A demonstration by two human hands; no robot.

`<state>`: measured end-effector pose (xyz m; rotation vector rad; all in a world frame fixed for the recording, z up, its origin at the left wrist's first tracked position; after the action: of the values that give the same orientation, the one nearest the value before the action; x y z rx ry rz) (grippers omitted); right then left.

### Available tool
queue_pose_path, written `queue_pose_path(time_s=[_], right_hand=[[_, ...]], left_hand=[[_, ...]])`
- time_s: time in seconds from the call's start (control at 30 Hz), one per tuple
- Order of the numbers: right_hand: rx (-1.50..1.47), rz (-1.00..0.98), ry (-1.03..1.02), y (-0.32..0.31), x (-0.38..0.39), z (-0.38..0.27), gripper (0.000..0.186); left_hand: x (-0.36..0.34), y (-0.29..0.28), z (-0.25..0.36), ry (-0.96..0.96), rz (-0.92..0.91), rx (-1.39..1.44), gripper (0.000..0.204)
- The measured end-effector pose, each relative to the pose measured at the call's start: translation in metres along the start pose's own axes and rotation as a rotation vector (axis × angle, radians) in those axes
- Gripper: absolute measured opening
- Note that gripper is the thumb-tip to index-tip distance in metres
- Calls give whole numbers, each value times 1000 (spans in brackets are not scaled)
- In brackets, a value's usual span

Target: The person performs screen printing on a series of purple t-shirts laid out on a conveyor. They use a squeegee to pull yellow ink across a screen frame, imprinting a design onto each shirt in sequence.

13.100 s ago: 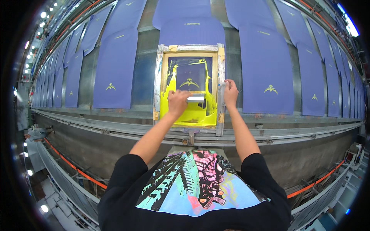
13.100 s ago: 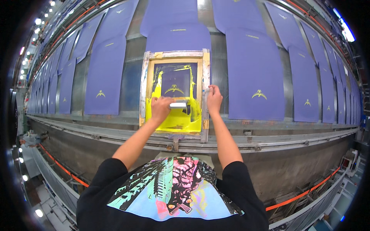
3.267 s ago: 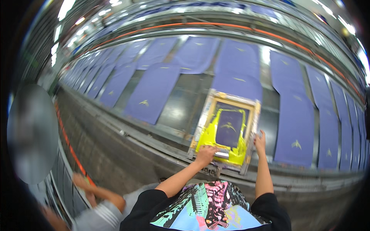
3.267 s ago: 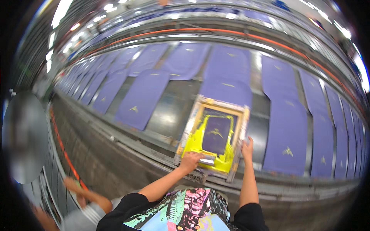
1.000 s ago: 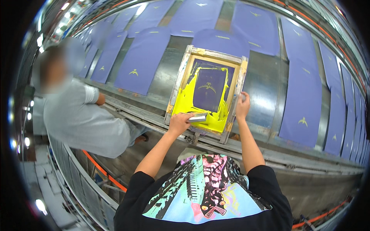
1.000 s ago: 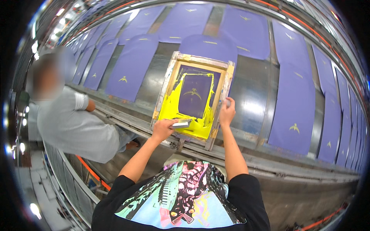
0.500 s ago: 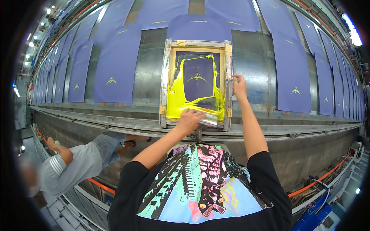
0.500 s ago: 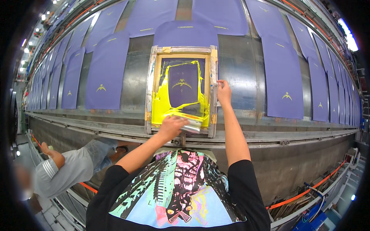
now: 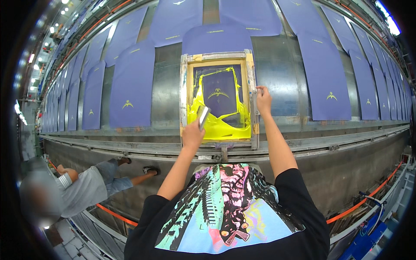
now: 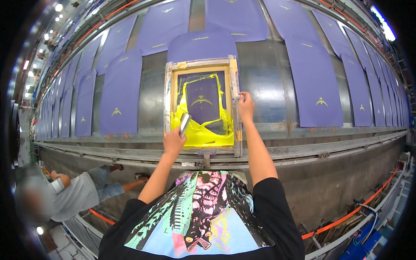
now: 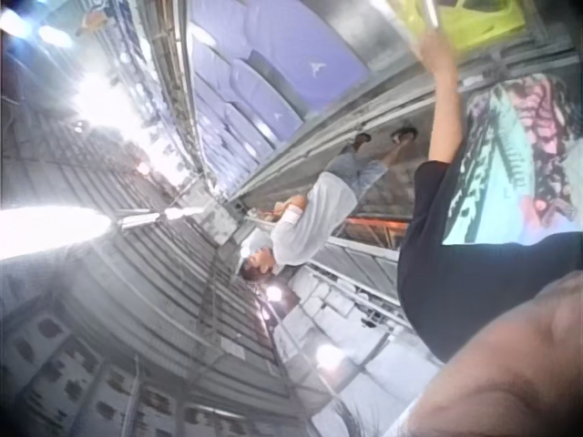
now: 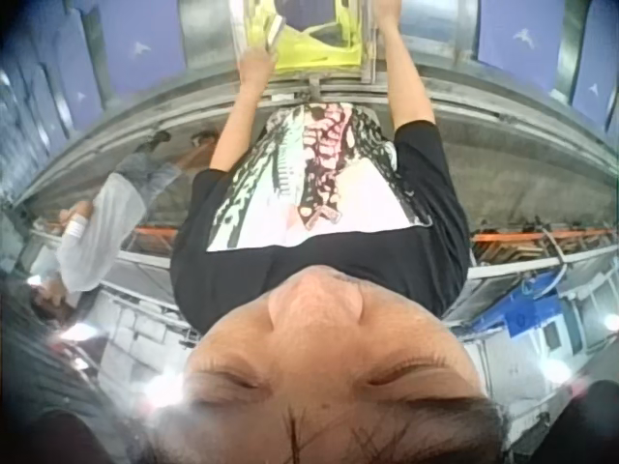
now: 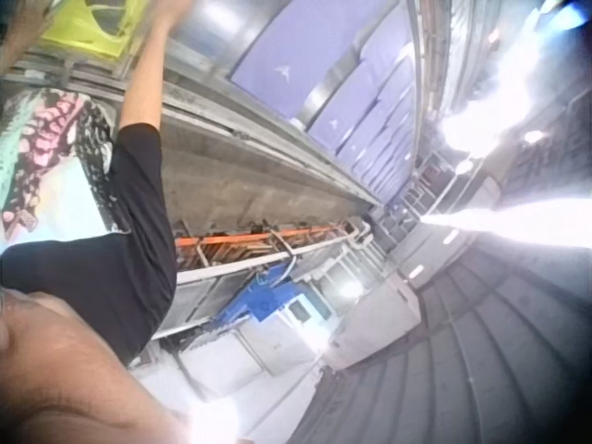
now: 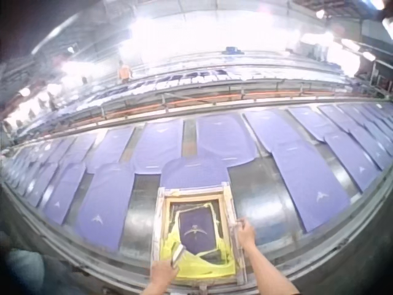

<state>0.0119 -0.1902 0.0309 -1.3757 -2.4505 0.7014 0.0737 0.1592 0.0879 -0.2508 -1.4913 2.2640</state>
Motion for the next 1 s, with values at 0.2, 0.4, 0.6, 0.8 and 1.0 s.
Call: queue_pose_path(time_s=[0.2,0.4,0.6,0.8,1.0], right_hand=[[12,-38,86,12,5,-2,17],[-100,-23,92,26,9,31,18],[-33,13,6,-1,5,-3,18],[-40,0,4,-23,7,-23,19],[1,12,55,-25,7,-33,18]], left_hand=[[25,37,35,385,51,2,50],[30,34,38,754,-190,15,59],[16,8,-10,354,-119,199,42],[-9,-21,-28,-50,-15,466,26],[-28,-24,-36,-172,-62,514,24]])
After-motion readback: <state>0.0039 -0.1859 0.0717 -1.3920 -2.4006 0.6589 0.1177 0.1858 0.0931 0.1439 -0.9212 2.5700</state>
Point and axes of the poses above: each hand's wrist, its own x-axis away from the middle knuckle, its own y-axis out of the palm, z = x × y, the point moved 2 cm from there along -x, towards the middle knuckle, and after that the axes turned 5 degrees about z, right-handed, at the moved point
